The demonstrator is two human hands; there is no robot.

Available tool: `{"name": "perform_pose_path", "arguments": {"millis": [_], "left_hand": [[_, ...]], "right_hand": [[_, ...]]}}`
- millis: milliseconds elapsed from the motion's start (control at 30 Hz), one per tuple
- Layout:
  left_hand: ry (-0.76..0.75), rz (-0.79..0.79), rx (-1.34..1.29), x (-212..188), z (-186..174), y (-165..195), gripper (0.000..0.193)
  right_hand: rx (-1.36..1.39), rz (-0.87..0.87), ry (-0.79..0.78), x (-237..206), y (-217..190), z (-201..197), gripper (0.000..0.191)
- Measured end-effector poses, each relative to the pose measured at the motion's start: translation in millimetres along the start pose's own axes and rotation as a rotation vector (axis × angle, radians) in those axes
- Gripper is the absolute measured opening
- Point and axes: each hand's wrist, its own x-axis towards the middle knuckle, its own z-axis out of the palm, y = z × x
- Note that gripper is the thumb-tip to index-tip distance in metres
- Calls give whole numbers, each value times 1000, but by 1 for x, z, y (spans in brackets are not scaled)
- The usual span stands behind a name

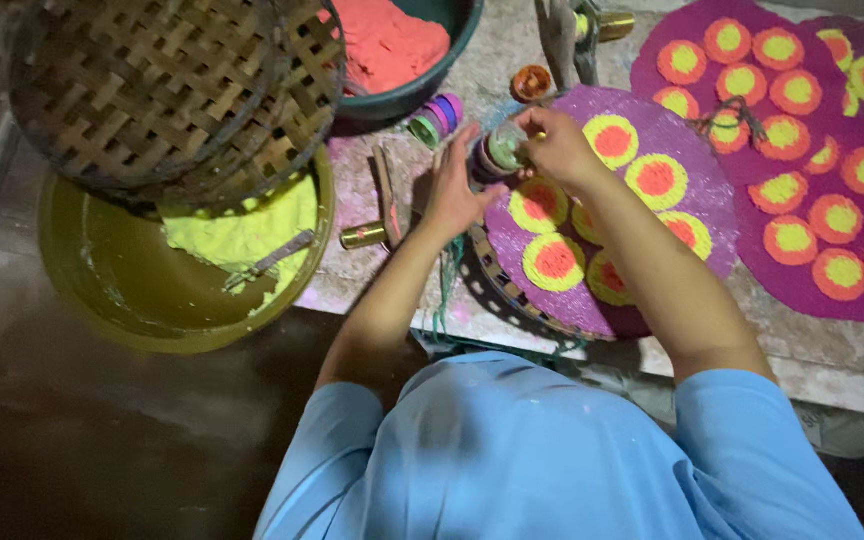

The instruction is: The person presses colored powder into flower patterns on round purple boards using small plastic cups, then stacks the finished boards on woven bamboo trays. They later use a wooden hand press to form orange powder rings on a board and handle a white ring on the table.

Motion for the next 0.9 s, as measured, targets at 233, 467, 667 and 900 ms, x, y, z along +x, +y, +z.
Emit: {"name": "perform_pose_path", "arguments": {"millis": [233, 467, 667, 900], "left_hand": [[41, -53, -52, -13, -8, 9, 97], [107, -190, -151, -42, -3, 39, 70], [176, -148, -78, -63, -20, 68, 60], [276, -180, -83, -79, -67, 100, 54]], "right_hand": [[-358, -224, -134, -105, 3, -62, 11], [-589, 136, -51, -220, 25, -55, 23], [-475, 227, 221, -230, 28, -98, 19], [-661, -197, 624, -125, 79, -213, 14]]}}
